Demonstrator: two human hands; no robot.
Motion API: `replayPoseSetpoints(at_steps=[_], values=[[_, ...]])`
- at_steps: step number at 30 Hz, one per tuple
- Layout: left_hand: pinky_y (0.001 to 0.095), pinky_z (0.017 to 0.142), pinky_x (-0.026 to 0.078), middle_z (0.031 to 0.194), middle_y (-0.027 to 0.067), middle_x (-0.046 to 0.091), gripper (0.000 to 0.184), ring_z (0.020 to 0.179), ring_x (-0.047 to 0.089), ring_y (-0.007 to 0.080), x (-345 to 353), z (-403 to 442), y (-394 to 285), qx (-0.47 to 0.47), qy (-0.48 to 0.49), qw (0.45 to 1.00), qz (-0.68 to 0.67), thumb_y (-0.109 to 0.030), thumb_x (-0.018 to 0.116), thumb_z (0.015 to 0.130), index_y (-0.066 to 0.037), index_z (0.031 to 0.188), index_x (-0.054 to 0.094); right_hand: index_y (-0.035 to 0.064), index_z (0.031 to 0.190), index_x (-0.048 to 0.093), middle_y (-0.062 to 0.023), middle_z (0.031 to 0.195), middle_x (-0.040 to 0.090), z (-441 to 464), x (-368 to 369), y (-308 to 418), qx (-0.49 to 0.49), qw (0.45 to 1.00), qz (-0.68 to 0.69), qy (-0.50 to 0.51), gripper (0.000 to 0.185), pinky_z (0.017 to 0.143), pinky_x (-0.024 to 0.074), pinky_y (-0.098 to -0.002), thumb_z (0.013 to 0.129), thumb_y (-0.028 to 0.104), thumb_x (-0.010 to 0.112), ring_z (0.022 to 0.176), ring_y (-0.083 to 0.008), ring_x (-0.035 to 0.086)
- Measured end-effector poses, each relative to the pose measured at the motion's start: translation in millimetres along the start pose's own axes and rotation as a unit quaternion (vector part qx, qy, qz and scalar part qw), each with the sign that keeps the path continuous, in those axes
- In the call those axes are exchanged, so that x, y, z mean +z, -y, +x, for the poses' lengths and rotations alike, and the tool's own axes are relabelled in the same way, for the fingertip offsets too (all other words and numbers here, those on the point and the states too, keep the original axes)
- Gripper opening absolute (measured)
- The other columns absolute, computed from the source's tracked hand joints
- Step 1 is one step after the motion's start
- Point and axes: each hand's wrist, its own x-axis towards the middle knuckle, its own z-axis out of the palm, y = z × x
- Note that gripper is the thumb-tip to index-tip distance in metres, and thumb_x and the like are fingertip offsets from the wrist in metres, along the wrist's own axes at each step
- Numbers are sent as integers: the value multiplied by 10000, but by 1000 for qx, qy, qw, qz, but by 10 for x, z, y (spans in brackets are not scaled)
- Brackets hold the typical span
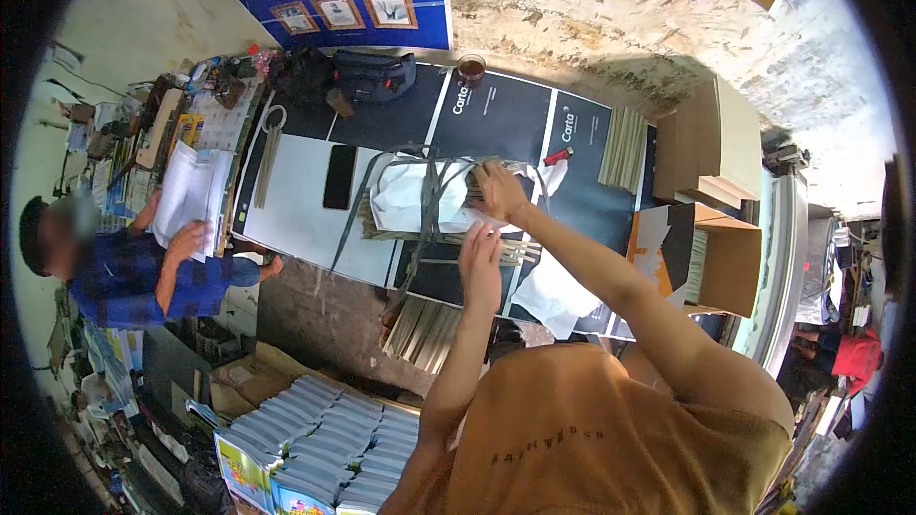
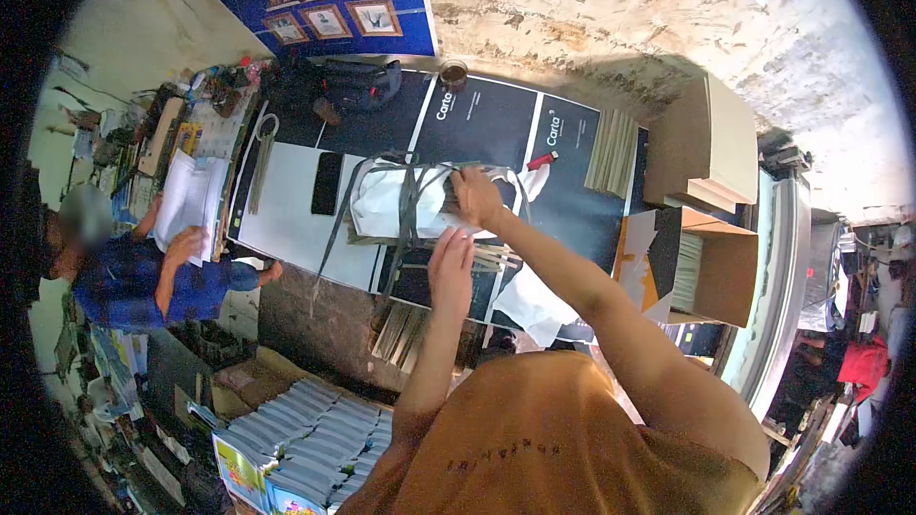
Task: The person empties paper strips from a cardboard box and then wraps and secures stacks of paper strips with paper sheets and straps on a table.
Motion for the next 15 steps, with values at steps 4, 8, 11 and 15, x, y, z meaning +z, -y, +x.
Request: replayPoseSetpoints(at_steps=[4,8,11,15], values=[[282,896,426,1116,101,527,333,1026,534,211,1,795,175,-93,-93,990,-52,-109,580,847,36,1136,498,-23,1172,442,-246,1192,495,101,-71,-135,-5,997,-56,-50,751,933,438,-472,606,327,790,1172,-403,470],[306,903,418,1123,100,507,347,1035,502,199,193,981,226,70,-140,978,135,-114,602,820,17,1123,494,-33,1235,409,-273,1185,547,276,-109,-328,36,997,-12,68,861,957,446,-459,561,323,810,1127,-405,539],[338,942,414,1223,123,499,524,1090,510,222,665,596,-73,204,-16,964,171,-90,580,820,36,1292,392,13,1267,429,-248,1118,612,358,-39,-451,44,993,9,105,846,914,479,-449,555,288,792,1037,-396,603],[344,938,418,1219,119,525,500,1113,511,232,375,873,349,-11,-45,997,67,-81,575,763,31,1241,478,40,1275,466,-227,1163,595,392,153,-586,44,994,27,96,894,936,435,-512,508,349,806,1099,-394,562]])
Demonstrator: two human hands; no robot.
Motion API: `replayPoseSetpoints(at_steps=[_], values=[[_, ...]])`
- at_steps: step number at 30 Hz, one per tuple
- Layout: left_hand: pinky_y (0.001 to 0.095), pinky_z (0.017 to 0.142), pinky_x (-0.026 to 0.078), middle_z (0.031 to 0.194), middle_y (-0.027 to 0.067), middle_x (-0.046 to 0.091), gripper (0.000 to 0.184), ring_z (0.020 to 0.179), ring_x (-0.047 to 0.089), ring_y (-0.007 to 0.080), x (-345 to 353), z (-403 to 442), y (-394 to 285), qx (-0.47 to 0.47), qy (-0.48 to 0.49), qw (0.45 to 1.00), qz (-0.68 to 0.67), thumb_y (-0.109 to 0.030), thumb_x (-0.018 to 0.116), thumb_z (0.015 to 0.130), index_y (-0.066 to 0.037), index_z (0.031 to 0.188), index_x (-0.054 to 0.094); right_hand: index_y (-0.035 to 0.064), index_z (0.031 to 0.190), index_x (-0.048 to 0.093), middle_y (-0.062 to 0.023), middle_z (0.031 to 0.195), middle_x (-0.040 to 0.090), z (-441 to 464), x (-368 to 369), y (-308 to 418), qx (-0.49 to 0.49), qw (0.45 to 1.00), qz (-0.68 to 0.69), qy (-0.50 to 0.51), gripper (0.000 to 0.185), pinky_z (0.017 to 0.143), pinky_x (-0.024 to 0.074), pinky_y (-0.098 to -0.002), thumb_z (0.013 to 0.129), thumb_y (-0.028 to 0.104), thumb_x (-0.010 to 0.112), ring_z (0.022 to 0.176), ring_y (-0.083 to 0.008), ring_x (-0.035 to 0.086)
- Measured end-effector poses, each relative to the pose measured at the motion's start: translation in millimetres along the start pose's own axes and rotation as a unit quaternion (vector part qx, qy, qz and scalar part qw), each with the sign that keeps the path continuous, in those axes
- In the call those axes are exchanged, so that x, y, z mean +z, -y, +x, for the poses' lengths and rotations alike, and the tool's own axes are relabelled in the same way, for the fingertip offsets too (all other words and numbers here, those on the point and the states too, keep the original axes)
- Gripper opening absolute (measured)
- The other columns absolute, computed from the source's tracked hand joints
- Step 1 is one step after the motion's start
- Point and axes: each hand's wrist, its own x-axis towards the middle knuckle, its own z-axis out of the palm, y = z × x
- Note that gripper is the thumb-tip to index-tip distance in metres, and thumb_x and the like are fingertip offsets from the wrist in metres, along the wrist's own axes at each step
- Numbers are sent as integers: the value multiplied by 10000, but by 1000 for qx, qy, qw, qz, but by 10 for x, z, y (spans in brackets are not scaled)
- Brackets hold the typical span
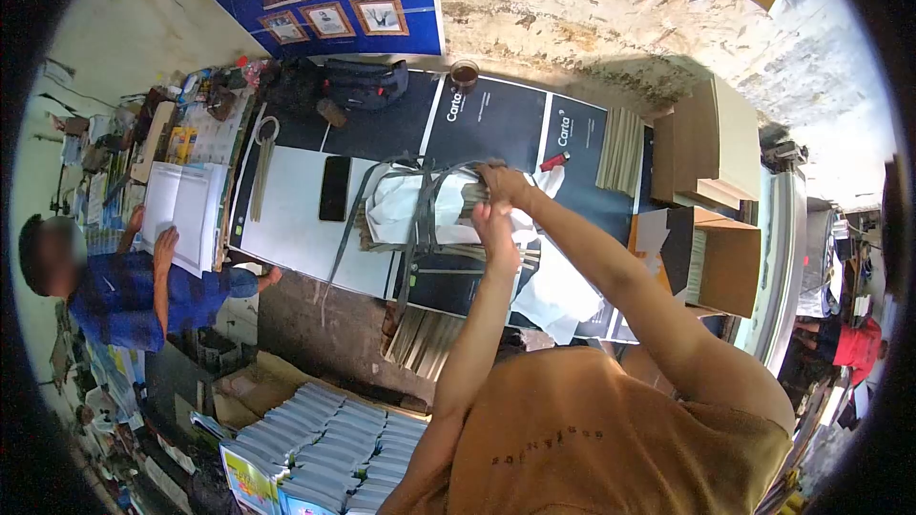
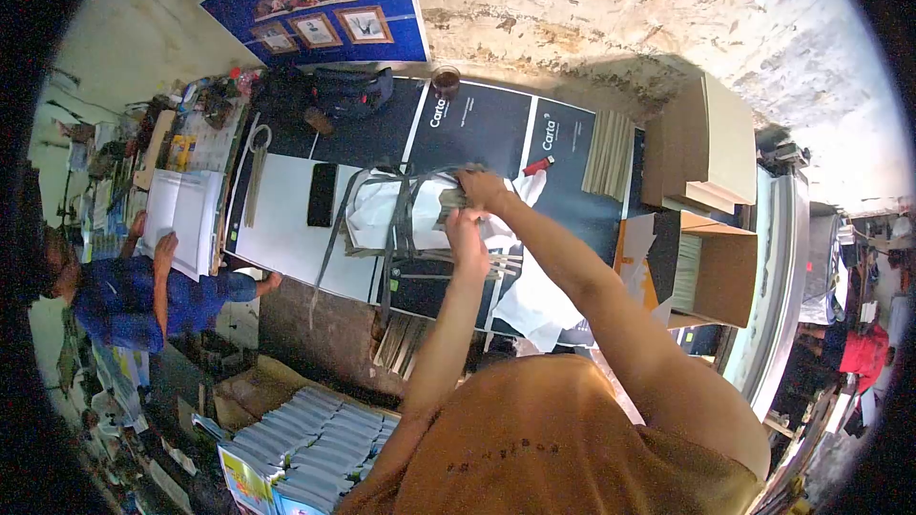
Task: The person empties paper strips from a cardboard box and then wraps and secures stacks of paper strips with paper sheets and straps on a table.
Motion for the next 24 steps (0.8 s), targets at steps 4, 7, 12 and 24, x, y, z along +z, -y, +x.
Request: replayPoseSetpoints(at_steps=[4,7,12,24], values=[[349,981,366,1143,83,568,436,1100,517,212,-373,318,385,-117,-51,989,-70,-147,590,698,2,1107,597,45,1303,458,-222,1255,525,-154,-224,59,-16,998,-44,50,1087,966,347,-598,395,502,844,1246,-405,411],[369,1039,250,1187,79,535,434,1189,440,190,-325,190,234,-126,-173,976,-49,-231,602,711,-81,1117,582,45,1317,453,-216,1297,505,-168,-327,119,-22,998,-55,31,1164,985,345,-585,363,581,851,1243,-400,425],[364,1045,184,1212,45,503,491,1188,395,157,-415,255,224,-85,-127,987,-51,-319,613,734,-135,1180,521,-60,1264,460,-231,1250,539,-72,-114,-30,-34,997,52,51,1209,953,382,-537,364,653,839,1157,-375,524],[337,779,499,1096,112,642,345,956,627,214,-577,554,512,-87,-157,976,124,-153,661,775,54,1050,627,24,1032,599,-160,968,659,-518,-162,72,0,988,76,136,712,811,465,-450,493,455,770,930,-350,621]])
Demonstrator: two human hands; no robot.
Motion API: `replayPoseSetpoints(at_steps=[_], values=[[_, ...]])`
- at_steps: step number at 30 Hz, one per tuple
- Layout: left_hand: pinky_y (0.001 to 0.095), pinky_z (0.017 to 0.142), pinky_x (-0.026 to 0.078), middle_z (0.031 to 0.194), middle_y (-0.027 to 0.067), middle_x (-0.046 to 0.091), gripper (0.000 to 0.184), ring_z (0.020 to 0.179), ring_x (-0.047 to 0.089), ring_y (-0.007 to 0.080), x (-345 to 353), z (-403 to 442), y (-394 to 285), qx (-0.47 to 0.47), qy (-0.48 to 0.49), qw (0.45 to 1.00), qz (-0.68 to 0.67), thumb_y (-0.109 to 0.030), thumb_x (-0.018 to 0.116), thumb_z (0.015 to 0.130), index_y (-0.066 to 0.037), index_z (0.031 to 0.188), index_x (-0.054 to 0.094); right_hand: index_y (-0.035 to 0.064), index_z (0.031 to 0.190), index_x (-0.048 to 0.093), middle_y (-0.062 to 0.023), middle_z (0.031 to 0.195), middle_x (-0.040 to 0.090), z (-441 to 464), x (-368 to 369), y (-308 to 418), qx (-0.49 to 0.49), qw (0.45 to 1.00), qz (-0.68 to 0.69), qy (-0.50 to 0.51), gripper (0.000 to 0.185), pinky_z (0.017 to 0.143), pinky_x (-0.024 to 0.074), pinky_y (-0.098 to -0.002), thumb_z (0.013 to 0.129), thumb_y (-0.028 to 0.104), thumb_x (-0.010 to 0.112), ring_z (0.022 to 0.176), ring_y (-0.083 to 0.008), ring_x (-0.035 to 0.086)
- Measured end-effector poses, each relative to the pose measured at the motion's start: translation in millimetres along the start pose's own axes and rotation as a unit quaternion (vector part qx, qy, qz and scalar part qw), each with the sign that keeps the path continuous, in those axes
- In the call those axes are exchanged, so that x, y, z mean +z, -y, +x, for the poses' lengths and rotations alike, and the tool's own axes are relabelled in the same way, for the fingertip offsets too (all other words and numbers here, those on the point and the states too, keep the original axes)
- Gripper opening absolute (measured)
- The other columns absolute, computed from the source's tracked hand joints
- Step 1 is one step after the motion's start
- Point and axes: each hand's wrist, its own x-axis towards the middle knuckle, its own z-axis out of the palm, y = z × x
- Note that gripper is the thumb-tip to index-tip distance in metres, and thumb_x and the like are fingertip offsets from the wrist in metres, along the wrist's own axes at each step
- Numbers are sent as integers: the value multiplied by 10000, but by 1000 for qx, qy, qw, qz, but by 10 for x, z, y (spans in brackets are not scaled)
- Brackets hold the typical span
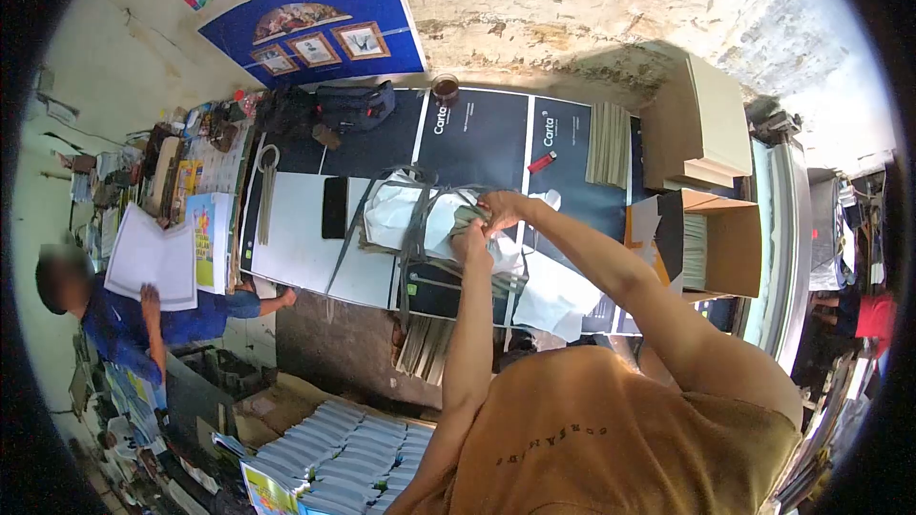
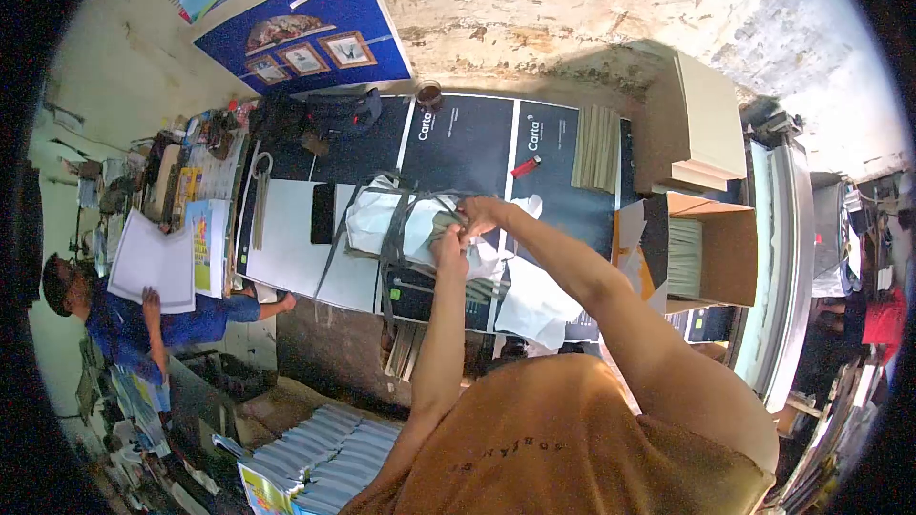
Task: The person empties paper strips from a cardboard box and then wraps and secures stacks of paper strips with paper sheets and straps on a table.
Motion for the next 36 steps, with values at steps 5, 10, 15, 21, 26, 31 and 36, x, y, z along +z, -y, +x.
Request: replayPoseSetpoints(at_steps=[5,10,15,21,26,31,36], values=[[331,799,494,1091,123,642,350,960,621,229,-146,-483,-138,88,129,988,15,-205,694,807,60,1024,619,65,922,616,-122,883,665,-229,89,5,-37,996,68,44,448,737,461,-452,634,401,681,802,-300,621],[425,888,469,1148,260,532,646,1078,531,377,-259,-233,188,199,-92,944,247,-431,766,746,81,1081,557,51,810,636,-188,867,663,87,666,-413,-164,974,-71,-140,329,670,493,-449,708,361,593,750,-348,624],[431,929,453,1196,301,475,665,1163,472,379,-129,-321,90,87,-165,911,368,-486,708,766,78,1082,550,85,745,728,-192,711,671,-185,428,42,95,950,194,-227,283,680,544,-408,651,336,636,648,-338,663],[428,870,458,1020,145,583,425,956,557,261,-195,-705,-200,-40,28,998,-39,-406,550,808,-119,1118,589,88,791,709,-143,760,688,-96,327,-61,-27,992,95,-75,288,609,531,-427,707,349,619,661,-343,654],[424,833,444,922,78,600,418,878,558,228,-311,-417,-132,-68,22,995,71,-366,595,770,-70,1064,590,70,847,693,-176,839,679,-249,446,17,-23,993,44,-107,386,663,529,-448,781,431,572,767,-381,654],[421,838,479,1128,219,520,681,1011,550,294,-251,0,8,35,-6,911,411,-396,715,695,76,1122,475,33,687,680,-190,668,636,-303,625,0,134,946,233,-179,408,632,482,-419,710,438,644,644,-298,628],[461,896,490,1236,335,407,924,1089,528,400,22,-444,-120,50,-166,898,404,-415,787,647,170,1201,334,32,653,675,-144,677,654,-522,557,-105,185,935,250,-169,388,624,486,-378,681,419,693,650,-256,630]])
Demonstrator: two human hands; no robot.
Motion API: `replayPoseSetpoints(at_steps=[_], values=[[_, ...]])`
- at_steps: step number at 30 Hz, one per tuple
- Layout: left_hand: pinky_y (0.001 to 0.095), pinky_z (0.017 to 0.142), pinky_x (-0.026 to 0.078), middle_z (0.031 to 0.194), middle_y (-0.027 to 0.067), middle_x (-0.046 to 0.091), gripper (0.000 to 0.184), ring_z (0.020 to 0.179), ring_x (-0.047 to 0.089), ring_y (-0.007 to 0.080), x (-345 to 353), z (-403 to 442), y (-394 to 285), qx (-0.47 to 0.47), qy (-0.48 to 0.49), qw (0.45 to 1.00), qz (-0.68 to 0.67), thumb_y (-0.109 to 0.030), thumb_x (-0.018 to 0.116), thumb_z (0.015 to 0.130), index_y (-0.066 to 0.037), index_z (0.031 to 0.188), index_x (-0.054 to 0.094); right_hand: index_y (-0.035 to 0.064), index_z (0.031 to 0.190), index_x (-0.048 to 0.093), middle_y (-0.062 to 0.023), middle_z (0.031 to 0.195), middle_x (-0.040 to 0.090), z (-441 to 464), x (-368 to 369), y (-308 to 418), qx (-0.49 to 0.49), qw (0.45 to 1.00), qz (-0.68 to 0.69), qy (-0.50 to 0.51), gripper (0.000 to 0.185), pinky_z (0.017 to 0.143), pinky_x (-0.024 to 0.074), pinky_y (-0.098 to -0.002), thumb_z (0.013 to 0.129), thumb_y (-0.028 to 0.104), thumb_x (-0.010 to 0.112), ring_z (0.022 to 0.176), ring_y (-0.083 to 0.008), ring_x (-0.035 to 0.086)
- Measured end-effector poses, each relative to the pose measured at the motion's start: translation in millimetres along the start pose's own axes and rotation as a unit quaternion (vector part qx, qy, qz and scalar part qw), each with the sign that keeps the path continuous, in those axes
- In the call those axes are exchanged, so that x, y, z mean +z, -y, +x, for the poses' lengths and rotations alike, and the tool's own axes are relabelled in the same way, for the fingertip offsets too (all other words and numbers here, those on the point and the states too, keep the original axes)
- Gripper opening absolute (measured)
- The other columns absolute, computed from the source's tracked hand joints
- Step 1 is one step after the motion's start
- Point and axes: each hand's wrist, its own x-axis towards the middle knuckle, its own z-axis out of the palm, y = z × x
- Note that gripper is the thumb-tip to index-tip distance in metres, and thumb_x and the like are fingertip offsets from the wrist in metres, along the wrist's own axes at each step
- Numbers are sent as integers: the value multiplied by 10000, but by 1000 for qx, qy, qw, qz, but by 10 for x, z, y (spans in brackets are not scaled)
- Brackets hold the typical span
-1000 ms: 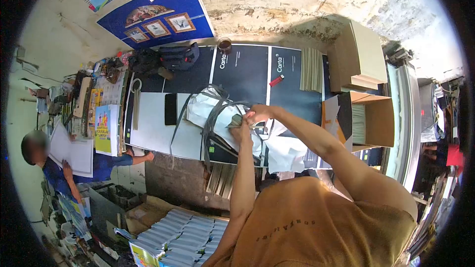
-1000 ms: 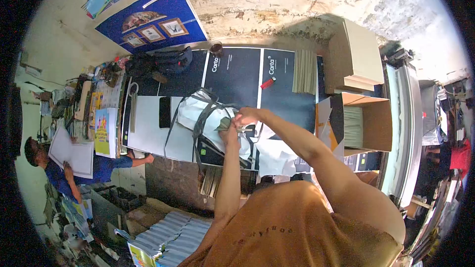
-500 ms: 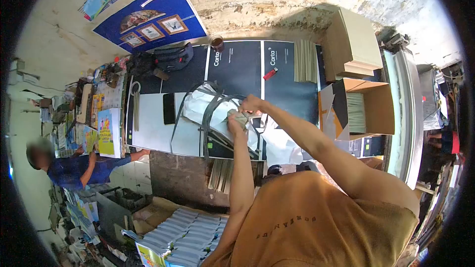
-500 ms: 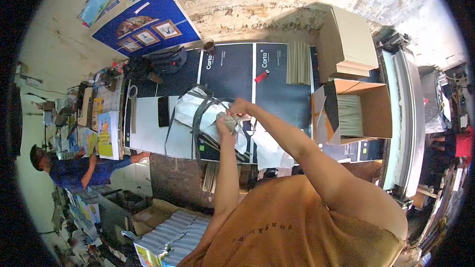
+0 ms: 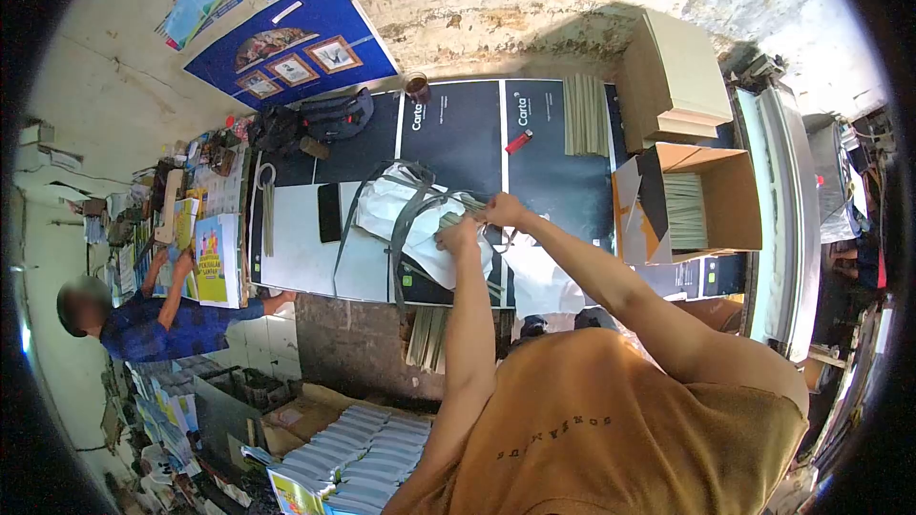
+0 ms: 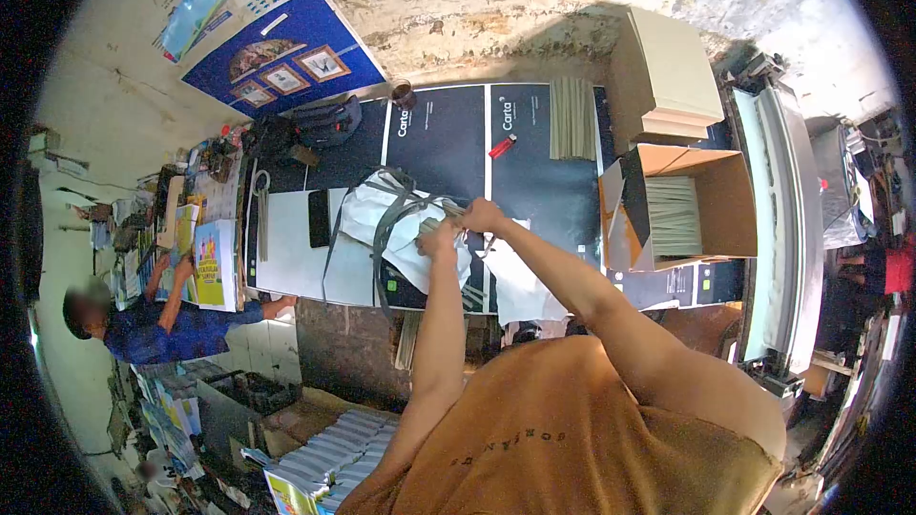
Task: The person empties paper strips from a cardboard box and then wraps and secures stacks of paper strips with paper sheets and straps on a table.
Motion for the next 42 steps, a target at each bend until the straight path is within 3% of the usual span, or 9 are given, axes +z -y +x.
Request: replayPoseSetpoints(at_steps=[6,9,12,16,19,23,26,36,42], values=[[486,934,460,1213,323,437,903,1102,514,431,39,101,134,77,-62,995,24,-416,809,626,159,1173,380,45,684,632,-120,667,626,143,113,-310,-35,988,147,38,315,611,474,-368,731,351,690,646,-225,607],[469,941,454,1189,309,481,869,1095,525,428,-171,-20,113,106,-29,993,35,-419,819,617,153,1143,433,43,855,681,-151,817,682,120,32,-359,-104,992,3,66,297,726,515,-392,760,319,632,767,-296,669],[440,936,459,1160,297,523,839,1087,538,425,-80,143,275,132,-48,989,37,-417,818,626,152,1129,461,47,1010,609,-176,921,677,-168,-35,-35,-114,976,-169,-74,324,781,519,-442,797,291,609,853,-359,663],[453,946,437,1167,325,524,819,1110,527,433,-206,149,336,203,-27,979,-11,-411,787,704,163,1156,417,44,1018,561,-213,944,664,-480,-76,71,-126,982,-126,-65,377,766,503,-480,769,320,628,878,-380,642],[474,909,449,1151,341,539,709,1101,540,436,-145,264,458,220,-33,973,-63,-396,737,768,149,1112,444,39,969,629,-215,885,671,-665,76,-48,-125,933,-100,-321,398,744,517,-466,744,366,646,818,-367,657],[500,823,472,1033,343,594,547,996,588,462,-335,43,333,230,-66,970,-34,-370,621,874,134,1035,482,43,696,696,-228,692,652,-949,257,7,-40,986,-56,-155,376,656,541,-459,731,416,666,664,-363,659],[480,846,459,1050,355,584,611,1014,575,464,-391,-19,270,192,-40,980,-19,-414,525,924,171,1087,463,-6,939,646,-242,885,658,-872,461,62,2,991,-91,-101,471,722,538,-477,756,428,658,833,-401,657],[518,747,490,904,334,622,382,865,625,465,-321,157,344,194,-124,973,-7,-251,504,928,130,943,530,31,855,696,-250,876,662,-720,577,-151,70,979,-54,-186,330,777,536,-479,740,332,624,871,-385,658],[483,852,450,1028,320,604,338,1005,577,453,-606,267,555,305,-72,948,-61,-183,483,912,118,1055,533,30,915,666,-237,946,655,-595,354,-159,82,984,-42,-155,362,791,531,-472,748,350,649,874,-390,654]])
